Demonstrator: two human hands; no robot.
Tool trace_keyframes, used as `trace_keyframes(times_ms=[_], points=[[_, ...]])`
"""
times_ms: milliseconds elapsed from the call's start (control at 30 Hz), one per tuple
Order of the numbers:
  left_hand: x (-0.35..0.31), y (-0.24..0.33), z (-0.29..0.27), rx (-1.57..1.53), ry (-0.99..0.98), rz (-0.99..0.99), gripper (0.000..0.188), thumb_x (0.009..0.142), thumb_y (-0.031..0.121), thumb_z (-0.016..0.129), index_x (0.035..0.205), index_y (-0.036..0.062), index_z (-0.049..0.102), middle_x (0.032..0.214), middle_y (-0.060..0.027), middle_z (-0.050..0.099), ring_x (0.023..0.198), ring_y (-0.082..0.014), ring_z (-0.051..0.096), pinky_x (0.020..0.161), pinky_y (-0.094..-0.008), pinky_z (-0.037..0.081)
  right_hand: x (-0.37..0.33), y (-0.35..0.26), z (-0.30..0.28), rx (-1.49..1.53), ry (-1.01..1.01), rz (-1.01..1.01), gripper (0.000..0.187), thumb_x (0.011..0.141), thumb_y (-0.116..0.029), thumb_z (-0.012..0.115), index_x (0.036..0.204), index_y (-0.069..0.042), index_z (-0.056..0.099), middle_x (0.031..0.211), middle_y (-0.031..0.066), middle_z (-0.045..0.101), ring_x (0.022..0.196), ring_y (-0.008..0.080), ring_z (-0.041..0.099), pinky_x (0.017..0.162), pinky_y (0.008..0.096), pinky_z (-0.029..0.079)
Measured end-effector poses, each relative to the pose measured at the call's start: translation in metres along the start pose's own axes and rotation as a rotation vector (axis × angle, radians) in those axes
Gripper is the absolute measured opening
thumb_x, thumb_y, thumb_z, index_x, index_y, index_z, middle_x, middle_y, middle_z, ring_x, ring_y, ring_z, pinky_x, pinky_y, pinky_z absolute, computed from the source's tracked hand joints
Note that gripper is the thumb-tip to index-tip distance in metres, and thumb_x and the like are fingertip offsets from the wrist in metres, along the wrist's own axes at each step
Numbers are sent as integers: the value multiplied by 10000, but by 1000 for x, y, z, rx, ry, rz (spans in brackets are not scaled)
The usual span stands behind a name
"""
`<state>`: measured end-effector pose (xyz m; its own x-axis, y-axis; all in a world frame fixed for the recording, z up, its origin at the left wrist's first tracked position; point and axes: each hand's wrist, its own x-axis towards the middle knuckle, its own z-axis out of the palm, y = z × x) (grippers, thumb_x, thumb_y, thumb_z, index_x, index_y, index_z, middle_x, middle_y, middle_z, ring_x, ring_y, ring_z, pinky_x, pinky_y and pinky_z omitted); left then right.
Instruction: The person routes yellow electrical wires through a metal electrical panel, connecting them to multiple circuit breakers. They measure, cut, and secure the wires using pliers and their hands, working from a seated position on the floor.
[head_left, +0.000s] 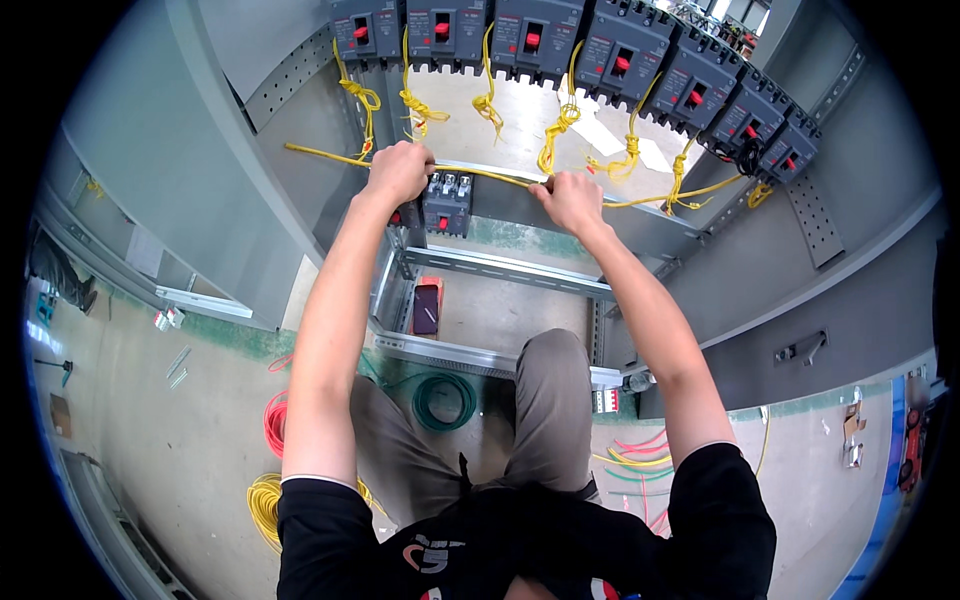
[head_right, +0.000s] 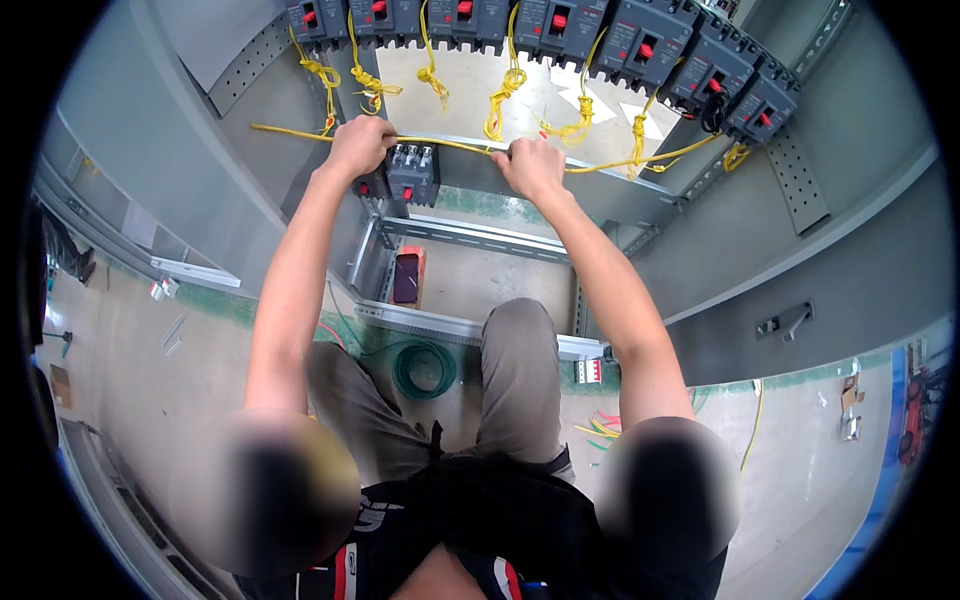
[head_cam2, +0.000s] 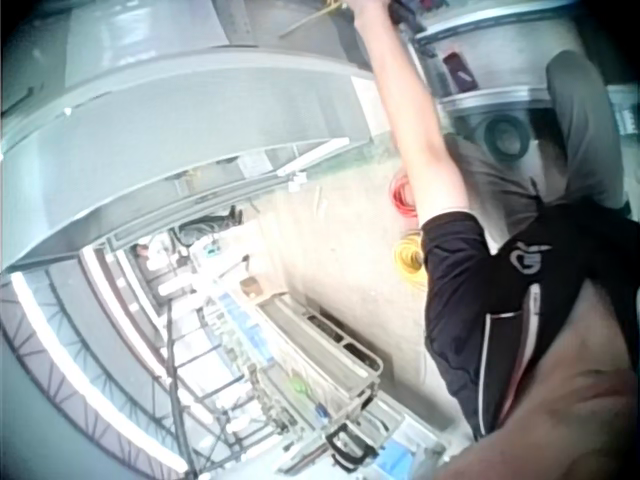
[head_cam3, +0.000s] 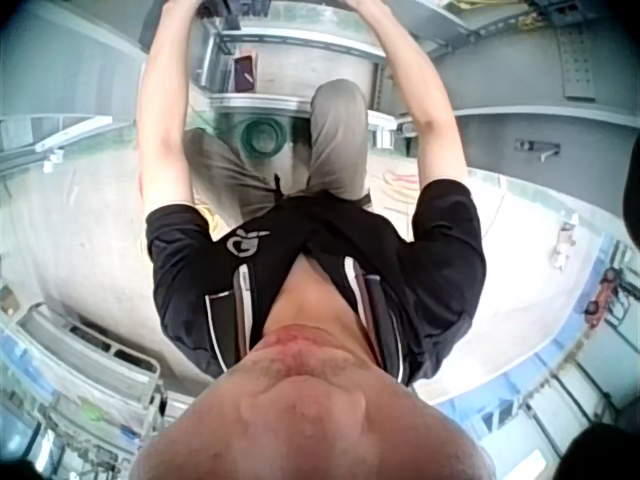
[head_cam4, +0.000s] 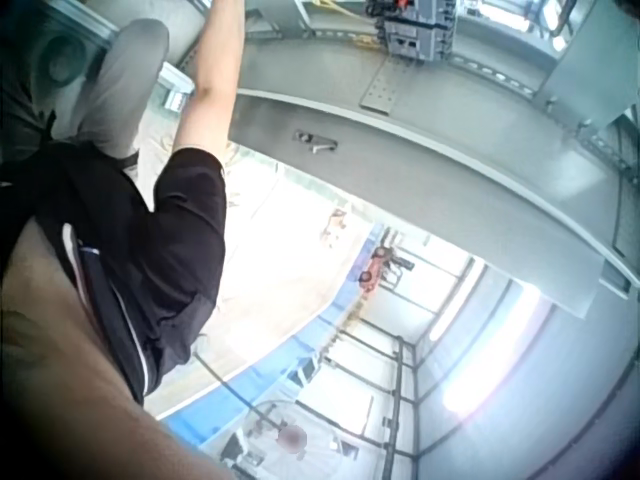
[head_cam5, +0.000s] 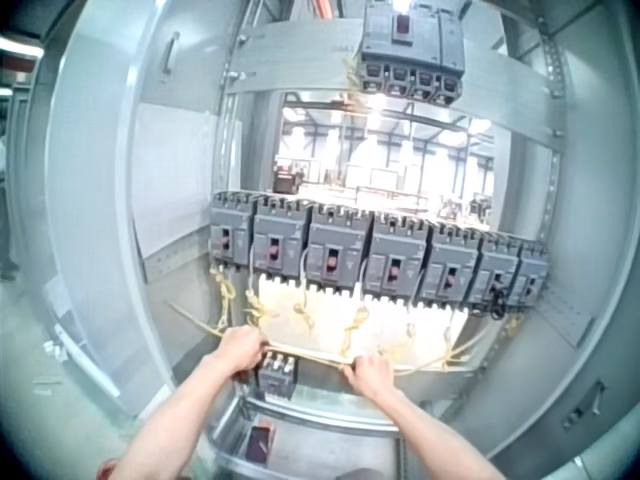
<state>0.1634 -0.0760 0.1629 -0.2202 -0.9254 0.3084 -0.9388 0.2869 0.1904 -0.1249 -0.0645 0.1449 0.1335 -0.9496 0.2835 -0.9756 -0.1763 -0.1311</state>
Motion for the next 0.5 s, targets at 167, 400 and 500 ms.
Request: trace_keyframes(times_ms=[167, 400, 500], points=[[6, -9, -4, -83, -58, 40, 163, 826, 147, 640, 940, 89, 740, 921, -169, 694, 908, -333, 660, 815, -428, 522, 0, -4, -2, -3, 6, 8, 402, 841, -471, 643, 802, -84, 746, 747, 126, 695, 737, 300, 682, 670, 426, 530], [11, -14, -5, -138, -91, 21, 197, 810, 173, 663, 964, 73, 733, 923, -168, 697, 894, -324, 667, 813, -398, 519, -3, -8, -6, -2, -43, 32, 393, 839, -465, 648, 802, -86, 748, 755, 126, 696, 756, 300, 679, 693, 420, 527], [11, -6, -5, -108, -80, 9, 194, 818, 201, 652, 962, 103, 739, 934, -145, 703, 904, -311, 668, 815, -404, 522, -1, -4, -7, -13, -43, 35, 402, 840, -486, 647, 829, -100, 756, 744, 132, 692, 748, 306, 677, 687, 417, 523]])
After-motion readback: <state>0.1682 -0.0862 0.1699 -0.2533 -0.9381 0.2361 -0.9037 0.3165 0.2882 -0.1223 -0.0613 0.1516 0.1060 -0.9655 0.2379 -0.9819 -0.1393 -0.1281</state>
